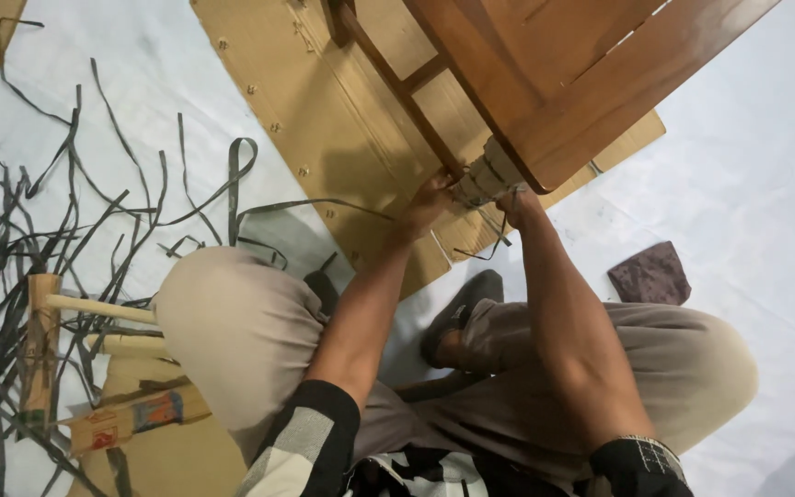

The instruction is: Wrapping and tying decorative strips around the legs of a wooden stool.

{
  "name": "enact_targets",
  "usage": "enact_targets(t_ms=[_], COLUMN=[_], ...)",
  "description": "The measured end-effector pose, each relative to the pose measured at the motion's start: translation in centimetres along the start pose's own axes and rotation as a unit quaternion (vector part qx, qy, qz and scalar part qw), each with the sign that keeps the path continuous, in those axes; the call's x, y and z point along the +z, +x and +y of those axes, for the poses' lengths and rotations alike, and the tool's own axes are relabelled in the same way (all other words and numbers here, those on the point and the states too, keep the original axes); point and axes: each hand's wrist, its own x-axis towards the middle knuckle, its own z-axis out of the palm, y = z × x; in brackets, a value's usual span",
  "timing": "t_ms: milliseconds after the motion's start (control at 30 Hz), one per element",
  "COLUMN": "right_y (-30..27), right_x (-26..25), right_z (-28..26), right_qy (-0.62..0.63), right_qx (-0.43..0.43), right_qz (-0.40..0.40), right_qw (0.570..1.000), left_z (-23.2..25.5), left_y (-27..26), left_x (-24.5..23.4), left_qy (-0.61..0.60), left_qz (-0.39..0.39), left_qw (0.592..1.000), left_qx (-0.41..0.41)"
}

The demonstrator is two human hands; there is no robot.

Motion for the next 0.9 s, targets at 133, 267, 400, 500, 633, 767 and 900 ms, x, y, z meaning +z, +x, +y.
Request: enact_targets(t_ms=[133, 267, 400, 500, 633, 767, 900], right_y=[-0.4, -1.2, -5.1, -6.8, -8.3, -9.6, -10.7], right_x=[-0.5, -0.7, -3.8, -3.3, -3.0, -1.0, 1.9], right_z=[-0.4, -1.6, -10.2, -9.0, -11.4, -10.9, -9.0], right_qy=[0.057, 0.144, 0.398, 0.437, 0.315, 0.368, 0.296], right_qx=[0.038, 0.091, 0.132, 0.163, 0.195, 0.234, 0.247], right_qz=[0.012, 0.027, 0.127, 0.14, 0.157, 0.226, 0.261], right_qw=[0.998, 0.985, 0.899, 0.873, 0.915, 0.871, 0.885], left_z=[-0.5, -0.1, -0.7, -3.2, -3.3, -0.2, -8.8], left_y=[0.7, 0.5, -1.3, -2.2, -3.4, -6.6, -0.8], left_x=[0.3, -1.0, -1.0, -2.3, -2.5, -0.5, -4.1], left_qy=[0.01, 0.329, 0.509, 0.577, 0.486, 0.674, 0.739], left_qz=[-0.019, 0.108, 0.186, 0.254, 0.305, 0.223, 0.157], left_qw=[0.999, 0.935, 0.839, 0.775, 0.813, 0.702, 0.636], left_qx=[-0.035, -0.075, -0.04, 0.037, -0.099, 0.056, 0.159])
